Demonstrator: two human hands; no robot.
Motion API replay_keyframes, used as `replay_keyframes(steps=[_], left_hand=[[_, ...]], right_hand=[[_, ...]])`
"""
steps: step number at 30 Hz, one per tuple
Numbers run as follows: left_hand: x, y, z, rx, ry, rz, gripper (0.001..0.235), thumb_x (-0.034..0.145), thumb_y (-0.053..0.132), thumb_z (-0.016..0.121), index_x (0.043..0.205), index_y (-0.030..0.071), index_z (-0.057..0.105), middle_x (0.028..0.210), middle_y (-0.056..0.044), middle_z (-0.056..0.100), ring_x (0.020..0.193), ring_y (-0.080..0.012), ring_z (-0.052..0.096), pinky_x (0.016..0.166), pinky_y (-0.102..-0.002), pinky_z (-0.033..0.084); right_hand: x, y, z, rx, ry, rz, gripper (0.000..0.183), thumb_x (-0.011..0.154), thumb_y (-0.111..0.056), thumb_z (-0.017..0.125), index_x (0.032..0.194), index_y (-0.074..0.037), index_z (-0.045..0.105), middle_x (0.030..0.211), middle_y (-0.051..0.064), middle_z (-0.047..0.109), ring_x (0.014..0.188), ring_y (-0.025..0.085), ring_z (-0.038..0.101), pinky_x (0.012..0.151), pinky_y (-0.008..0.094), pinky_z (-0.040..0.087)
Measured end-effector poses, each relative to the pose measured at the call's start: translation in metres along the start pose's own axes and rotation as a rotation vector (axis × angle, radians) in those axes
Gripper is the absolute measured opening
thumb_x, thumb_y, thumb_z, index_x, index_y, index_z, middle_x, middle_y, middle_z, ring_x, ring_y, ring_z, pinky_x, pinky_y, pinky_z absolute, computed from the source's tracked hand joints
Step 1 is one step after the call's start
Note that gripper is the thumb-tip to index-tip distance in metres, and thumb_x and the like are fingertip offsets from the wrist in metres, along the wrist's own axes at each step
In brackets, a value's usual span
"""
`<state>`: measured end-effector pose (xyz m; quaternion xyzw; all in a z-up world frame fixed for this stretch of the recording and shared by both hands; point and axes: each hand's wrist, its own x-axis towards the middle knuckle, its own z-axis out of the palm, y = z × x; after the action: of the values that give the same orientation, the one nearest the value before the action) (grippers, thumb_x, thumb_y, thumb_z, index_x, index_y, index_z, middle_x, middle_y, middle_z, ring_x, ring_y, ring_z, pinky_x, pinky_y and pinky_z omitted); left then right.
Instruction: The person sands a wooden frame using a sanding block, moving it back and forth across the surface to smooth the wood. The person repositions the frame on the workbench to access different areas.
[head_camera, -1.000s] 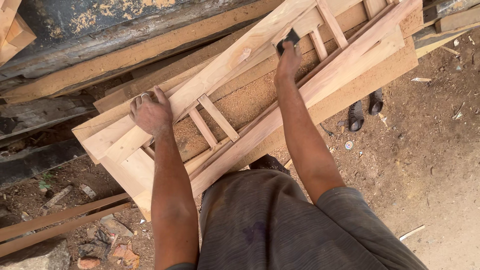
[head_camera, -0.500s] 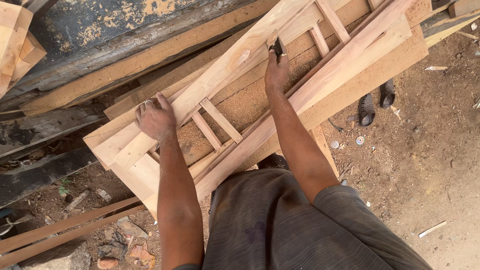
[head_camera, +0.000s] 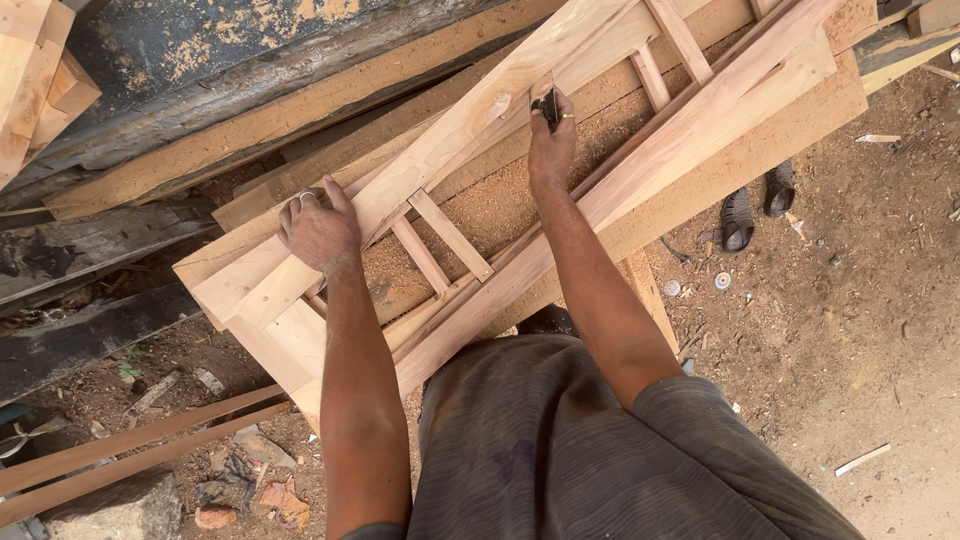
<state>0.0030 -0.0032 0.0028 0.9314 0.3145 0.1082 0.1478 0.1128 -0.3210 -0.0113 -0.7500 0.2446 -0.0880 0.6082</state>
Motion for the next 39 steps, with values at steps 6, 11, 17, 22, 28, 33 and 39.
replay_keyframes(steps=[6,11,17,22,28,33,39], left_hand=[[0.000,0.000,-0.001,-0.004,-0.024,-0.016,0.045,0.104,0.047,0.058,0.099,0.007,0.078,0.102,-0.011,0.076,0.115,-0.0283,0.062,0.104,-0.052,0.041],[0.001,0.001,-0.001,0.002,-0.022,-0.015,0.045,0.104,0.047,0.058,0.098,0.007,0.078,0.101,-0.011,0.076,0.114,-0.0282,0.062,0.103,-0.052,0.041],[0.000,0.002,-0.004,-0.008,-0.057,-0.036,0.046,0.105,0.047,0.057,0.097,0.008,0.078,0.096,-0.010,0.075,0.111,-0.0275,0.063,0.103,-0.051,0.042],[-0.001,0.001,-0.001,-0.004,-0.028,-0.014,0.046,0.105,0.047,0.057,0.097,0.008,0.078,0.096,-0.010,0.075,0.110,-0.0284,0.063,0.103,-0.052,0.042],[0.000,-0.004,0.004,-0.007,-0.036,-0.018,0.047,0.105,0.049,0.057,0.100,0.007,0.078,0.105,-0.013,0.076,0.113,-0.0304,0.063,0.103,-0.053,0.042],[0.002,-0.003,0.005,0.007,0.032,0.016,0.046,0.103,0.048,0.059,0.096,0.008,0.079,0.104,-0.013,0.076,0.112,-0.0326,0.062,0.100,-0.054,0.042],[-0.002,-0.001,0.000,-0.027,0.033,0.003,0.044,0.104,0.045,0.059,0.097,0.007,0.079,0.102,-0.012,0.076,0.112,-0.0314,0.062,0.102,-0.051,0.043]], right_hand=[[-0.008,0.001,0.000,-0.018,-0.050,0.008,0.042,0.100,-0.007,0.061,0.141,-0.012,0.056,0.132,0.009,0.068,0.120,0.021,0.067,0.106,0.037,0.053],[-0.017,0.005,0.003,-0.012,-0.088,-0.028,0.042,0.102,-0.007,0.060,0.143,-0.011,0.054,0.134,0.010,0.067,0.123,0.022,0.066,0.108,0.038,0.052],[-0.031,0.013,0.007,-0.091,-0.071,-0.048,0.041,0.102,-0.010,0.061,0.141,-0.018,0.058,0.133,0.007,0.069,0.120,0.020,0.067,0.104,0.038,0.056],[-0.038,0.018,0.009,-0.101,-0.107,-0.096,0.041,0.101,-0.010,0.062,0.141,-0.021,0.059,0.130,0.006,0.070,0.117,0.019,0.068,0.101,0.036,0.059],[-0.052,0.021,0.000,-0.169,-0.217,-0.037,0.040,0.103,-0.014,0.062,0.142,-0.020,0.058,0.118,0.007,0.074,0.089,0.013,0.067,0.074,0.030,0.058],[-0.034,0.025,-0.030,-0.043,-0.258,-0.062,0.040,0.103,-0.012,0.058,0.143,-0.013,0.058,0.120,0.008,0.070,0.085,0.009,0.063,0.070,0.025,0.055],[0.002,0.028,-0.051,0.019,-0.267,-0.248,0.038,0.110,-0.009,0.055,0.147,-0.010,0.057,0.122,0.010,0.068,0.094,0.010,0.059,0.081,0.025,0.052]])
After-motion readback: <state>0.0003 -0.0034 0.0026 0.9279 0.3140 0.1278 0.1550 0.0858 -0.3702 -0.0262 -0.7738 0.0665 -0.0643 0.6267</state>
